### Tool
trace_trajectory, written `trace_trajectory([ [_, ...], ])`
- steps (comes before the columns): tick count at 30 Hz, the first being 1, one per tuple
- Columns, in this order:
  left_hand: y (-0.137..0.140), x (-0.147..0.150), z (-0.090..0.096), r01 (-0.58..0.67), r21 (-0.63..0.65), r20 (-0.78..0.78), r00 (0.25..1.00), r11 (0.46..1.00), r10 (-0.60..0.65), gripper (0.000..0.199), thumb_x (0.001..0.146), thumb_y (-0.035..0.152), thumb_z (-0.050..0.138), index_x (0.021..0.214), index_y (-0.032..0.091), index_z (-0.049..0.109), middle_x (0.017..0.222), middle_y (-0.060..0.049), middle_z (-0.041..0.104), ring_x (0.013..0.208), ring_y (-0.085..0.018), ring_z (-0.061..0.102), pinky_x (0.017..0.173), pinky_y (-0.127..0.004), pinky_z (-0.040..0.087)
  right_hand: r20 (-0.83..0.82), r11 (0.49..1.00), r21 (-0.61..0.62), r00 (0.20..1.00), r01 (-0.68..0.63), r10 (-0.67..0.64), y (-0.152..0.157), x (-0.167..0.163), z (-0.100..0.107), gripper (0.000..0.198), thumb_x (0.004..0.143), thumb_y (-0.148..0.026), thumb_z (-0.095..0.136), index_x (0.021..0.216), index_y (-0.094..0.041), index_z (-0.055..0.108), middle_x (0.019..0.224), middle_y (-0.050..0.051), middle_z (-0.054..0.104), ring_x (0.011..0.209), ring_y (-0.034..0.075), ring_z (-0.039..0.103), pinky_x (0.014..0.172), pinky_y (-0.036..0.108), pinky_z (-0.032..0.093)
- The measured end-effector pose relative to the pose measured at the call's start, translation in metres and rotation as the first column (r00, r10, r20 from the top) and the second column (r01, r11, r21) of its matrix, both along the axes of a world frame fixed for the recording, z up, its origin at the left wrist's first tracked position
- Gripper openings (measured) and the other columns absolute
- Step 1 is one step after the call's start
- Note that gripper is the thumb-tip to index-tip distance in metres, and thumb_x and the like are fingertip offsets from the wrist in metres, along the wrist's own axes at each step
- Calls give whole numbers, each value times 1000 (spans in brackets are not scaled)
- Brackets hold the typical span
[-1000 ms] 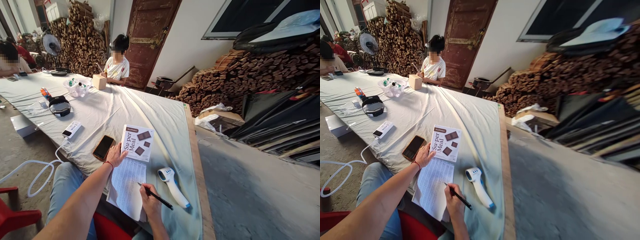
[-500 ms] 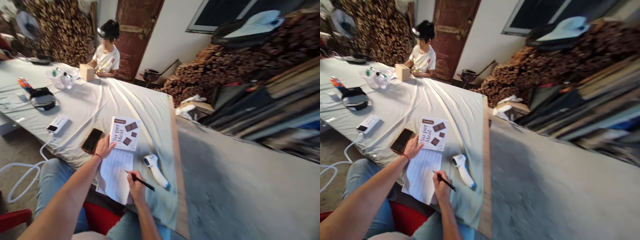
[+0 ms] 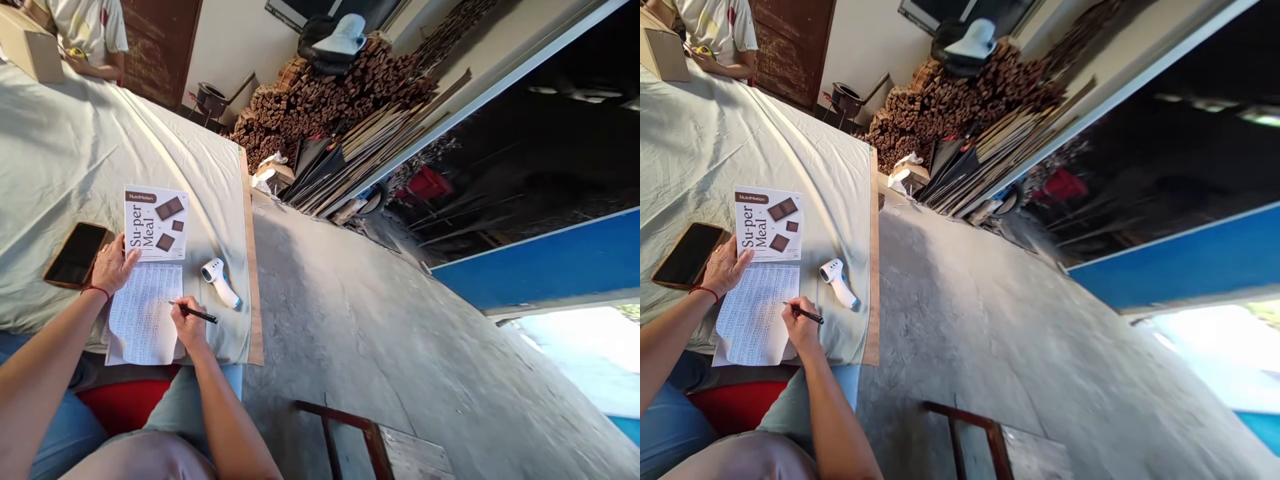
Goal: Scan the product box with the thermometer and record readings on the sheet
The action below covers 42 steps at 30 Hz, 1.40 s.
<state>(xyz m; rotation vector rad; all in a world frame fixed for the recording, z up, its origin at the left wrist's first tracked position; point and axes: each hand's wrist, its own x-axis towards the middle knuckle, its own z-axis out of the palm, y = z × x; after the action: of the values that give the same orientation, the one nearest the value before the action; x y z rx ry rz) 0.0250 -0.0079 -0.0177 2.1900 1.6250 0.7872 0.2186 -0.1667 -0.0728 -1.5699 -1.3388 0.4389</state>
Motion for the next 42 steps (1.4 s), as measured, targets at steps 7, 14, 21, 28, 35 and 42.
trace_trajectory([
  [7,-2,1,3,0,-10,6,1000,1000,0,76,96,71,23,138,14,50,123,-21,71,119,-41,65,104,-54,47,-38,1000,2,999,5,-5,1,-1,-1,21,91,-41,56,79,-24,61,66,0,64,60,16,59,61,28,51],
  [14,-1,1,3,5,-4,11,1000,1000,-5,77,96,70,23,140,13,50,125,-22,71,119,-41,64,103,-55,48,-85,1000,6,996,9,-9,0,-1,1,21,90,-42,54,80,-24,60,65,-1,63,58,16,58,59,28,51],
  [21,-1,0,3,8,-13,4,1000,1000,-8,78,95,71,23,142,13,49,125,-21,70,120,-41,64,103,-55,48,-95,1000,9,995,26,-25,-1,-3,-1,21,91,-41,54,81,-24,59,67,-1,64,60,16,59,61,29,51],
  [28,-2,1,6,2,-29,7,1000,1000,-2,75,96,70,24,138,14,50,123,-21,71,120,-41,64,105,-55,47,-65,1000,-5,998,15,-16,-1,-1,-1,17,89,-37,56,82,-23,62,68,0,63,61,17,61,63,30,52],
  [35,-4,2,8,5,-33,2,1000,999,-5,75,96,69,24,138,13,50,118,-21,71,115,-42,65,103,-56,48,-52,1000,-15,998,18,-19,-1,-1,1,16,90,-36,56,83,-23,62,69,0,65,62,17,62,64,29,53],
  [42,-3,1,5,1,-18,-2,1000,1000,-1,78,96,71,22,140,12,51,117,-20,72,113,-40,65,101,-55,48,-71,1000,17,997,14,-13,-2,-2,4,16,89,-36,55,84,-23,61,69,0,66,61,17,62,62,28,53],
])
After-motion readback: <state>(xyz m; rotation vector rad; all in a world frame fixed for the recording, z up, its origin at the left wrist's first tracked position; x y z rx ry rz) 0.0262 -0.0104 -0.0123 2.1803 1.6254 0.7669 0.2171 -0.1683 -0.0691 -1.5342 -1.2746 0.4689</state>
